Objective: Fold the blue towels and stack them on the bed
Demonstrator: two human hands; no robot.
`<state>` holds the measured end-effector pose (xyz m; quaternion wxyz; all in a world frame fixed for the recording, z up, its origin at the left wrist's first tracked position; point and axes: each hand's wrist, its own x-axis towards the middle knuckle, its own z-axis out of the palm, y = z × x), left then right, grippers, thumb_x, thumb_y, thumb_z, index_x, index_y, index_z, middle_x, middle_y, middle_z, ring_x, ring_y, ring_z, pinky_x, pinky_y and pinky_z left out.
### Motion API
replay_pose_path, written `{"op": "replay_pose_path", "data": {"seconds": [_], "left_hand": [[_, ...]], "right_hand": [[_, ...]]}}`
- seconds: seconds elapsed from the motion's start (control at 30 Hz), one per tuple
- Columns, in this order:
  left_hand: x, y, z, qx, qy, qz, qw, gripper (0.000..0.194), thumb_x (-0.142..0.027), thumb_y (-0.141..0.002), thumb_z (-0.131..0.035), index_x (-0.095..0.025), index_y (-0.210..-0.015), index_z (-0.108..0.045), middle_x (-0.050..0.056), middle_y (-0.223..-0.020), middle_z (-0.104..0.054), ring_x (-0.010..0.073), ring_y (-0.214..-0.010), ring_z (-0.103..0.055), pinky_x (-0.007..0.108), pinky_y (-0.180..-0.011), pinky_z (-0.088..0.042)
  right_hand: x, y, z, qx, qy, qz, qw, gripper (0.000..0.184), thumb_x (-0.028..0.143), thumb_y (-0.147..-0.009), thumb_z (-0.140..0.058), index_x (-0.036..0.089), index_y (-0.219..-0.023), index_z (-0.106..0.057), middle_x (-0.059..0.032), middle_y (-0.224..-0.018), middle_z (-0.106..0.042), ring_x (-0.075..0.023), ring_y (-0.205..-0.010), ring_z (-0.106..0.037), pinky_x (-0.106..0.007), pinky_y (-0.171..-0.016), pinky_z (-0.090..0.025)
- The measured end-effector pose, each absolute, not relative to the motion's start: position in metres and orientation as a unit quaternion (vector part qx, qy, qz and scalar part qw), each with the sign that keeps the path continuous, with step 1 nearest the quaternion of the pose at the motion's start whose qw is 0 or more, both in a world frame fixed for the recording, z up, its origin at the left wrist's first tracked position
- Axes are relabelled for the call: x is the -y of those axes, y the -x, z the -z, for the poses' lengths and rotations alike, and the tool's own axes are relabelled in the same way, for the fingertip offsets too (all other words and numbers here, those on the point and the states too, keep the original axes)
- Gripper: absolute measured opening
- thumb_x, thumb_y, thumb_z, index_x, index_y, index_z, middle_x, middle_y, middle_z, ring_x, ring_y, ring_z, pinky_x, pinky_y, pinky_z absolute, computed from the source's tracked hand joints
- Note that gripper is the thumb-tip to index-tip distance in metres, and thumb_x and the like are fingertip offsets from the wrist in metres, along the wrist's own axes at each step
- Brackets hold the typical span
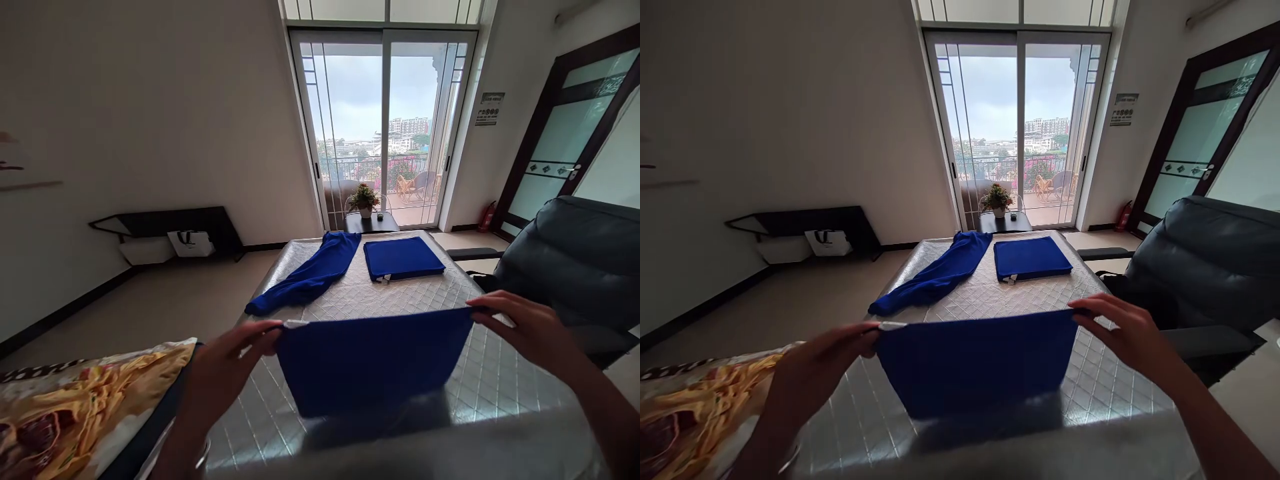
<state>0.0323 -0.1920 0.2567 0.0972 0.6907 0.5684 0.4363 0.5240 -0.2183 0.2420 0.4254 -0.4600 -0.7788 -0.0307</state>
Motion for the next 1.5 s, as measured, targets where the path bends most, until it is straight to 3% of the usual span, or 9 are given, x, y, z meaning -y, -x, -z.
{"op": "replay_pose_path", "data": {"seconds": [0.2,0.37,0.57,0.67,0.77,0.87,1.0,1.23,1.5], "left_hand": [[0.125,-0.044,-0.274,-0.55,-0.687,-0.444,0.167,0.047,-0.066,-0.075,-0.072,-0.023,-0.092,-0.078,-0.001,-0.07,-0.073,0.0161,-0.058,-0.067,0.026,-0.055,-0.053],[0.078,-0.053,-0.281,-0.552,-0.674,-0.46,0.171,0.045,-0.062,-0.075,-0.073,-0.021,-0.092,-0.079,-0.005,-0.049,-0.06,0.0133,-0.046,-0.057,0.023,-0.045,-0.041],[0.086,-0.058,-0.28,-0.514,-0.603,-0.558,0.247,0.045,-0.055,-0.069,-0.079,-0.019,-0.095,-0.076,0.003,-0.077,-0.078,0.0197,-0.068,-0.074,0.028,-0.063,-0.057],[0.106,-0.053,-0.242,-0.518,-0.583,-0.551,0.297,0.047,-0.057,-0.068,-0.081,-0.018,-0.094,-0.075,0.005,-0.081,-0.08,0.0229,-0.075,-0.076,0.032,-0.069,-0.061],[0.122,-0.05,-0.177,-0.542,-0.564,-0.495,0.378,0.055,-0.066,-0.069,-0.074,-0.016,-0.091,-0.076,0.009,-0.079,-0.08,0.0265,-0.075,-0.076,0.035,-0.066,-0.061],[0.136,-0.056,-0.113,-0.599,-0.541,-0.405,0.429,0.059,-0.072,-0.064,-0.071,-0.016,-0.082,-0.075,0.011,-0.076,-0.079,0.0293,-0.073,-0.076,0.036,-0.063,-0.059],[0.156,-0.066,-0.068,-0.649,-0.548,-0.337,0.407,0.051,-0.066,-0.062,-0.071,-0.019,-0.079,-0.072,0.009,-0.078,-0.079,0.0278,-0.071,-0.076,0.036,-0.068,-0.058],[0.183,-0.068,-0.068,-0.68,-0.555,-0.318,0.358,0.044,-0.061,-0.076,-0.054,-0.024,-0.093,-0.068,0.005,-0.082,-0.079,0.0265,-0.072,-0.076,0.036,-0.071,-0.058],[0.211,-0.069,-0.051,-0.73,-0.582,-0.283,0.221,0.03,-0.046,-0.088,-0.042,-0.028,-0.094,-0.065,0.005,-0.094,-0.079,0.0259,-0.088,-0.075,0.033,-0.078,-0.054]], "right_hand": [[0.163,-0.518,-0.275,0.79,0.491,-0.036,0.365,0.041,0.062,-0.095,-0.058,0.026,-0.104,-0.078,-0.0039,-0.09,-0.078,-0.0186,-0.07,-0.072,-0.031,-0.068,-0.058],[0.113,-0.514,-0.283,0.777,0.507,-0.064,0.367,0.048,0.065,-0.092,-0.058,0.022,-0.098,-0.079,-0.0028,-0.08,-0.077,-0.0172,-0.062,-0.071,-0.03,-0.063,-0.056],[0.112,-0.512,-0.28,0.76,0.503,0.003,0.412,0.042,0.059,-0.096,-0.058,0.022,-0.104,-0.078,-0.005,-0.091,-0.078,-0.0173,-0.07,-0.072,-0.03,-0.07,-0.058],[0.132,-0.512,-0.238,0.774,0.49,-0.023,0.401,0.04,0.056,-0.098,-0.056,0.024,-0.106,-0.077,-0.0064,-0.101,-0.078,-0.0186,-0.079,-0.073,-0.032,-0.075,-0.06],[0.151,-0.508,-0.163,0.769,0.488,-0.116,0.396,0.041,0.058,-0.099,-0.054,0.024,-0.105,-0.077,-0.0084,-0.109,-0.076,-0.0208,-0.089,-0.073,-0.034,-0.078,-0.062],[0.166,-0.501,-0.087,0.753,0.512,-0.191,0.366,0.042,0.056,-0.101,-0.051,0.024,-0.101,-0.078,-0.009,-0.107,-0.074,-0.0199,-0.083,-0.073,-0.034,-0.074,-0.062],[0.187,-0.493,-0.039,0.727,0.553,-0.237,0.333,0.035,0.043,-0.103,-0.047,0.025,-0.104,-0.077,-0.0082,-0.109,-0.073,-0.0199,-0.088,-0.073,-0.034,-0.081,-0.06],[0.207,-0.491,-0.039,0.741,0.565,-0.21,0.296,0.036,0.018,-0.098,-0.044,0.026,-0.115,-0.075,-0.0075,-0.122,-0.07,-0.0214,-0.109,-0.069,-0.036,-0.098,-0.056],[0.225,-0.494,-0.028,0.766,0.553,-0.168,0.28,0.031,0.023,-0.1,-0.048,0.029,-0.115,-0.074,-0.006,-0.122,-0.071,-0.022,-0.108,-0.071,-0.037,-0.096,-0.058]]}}
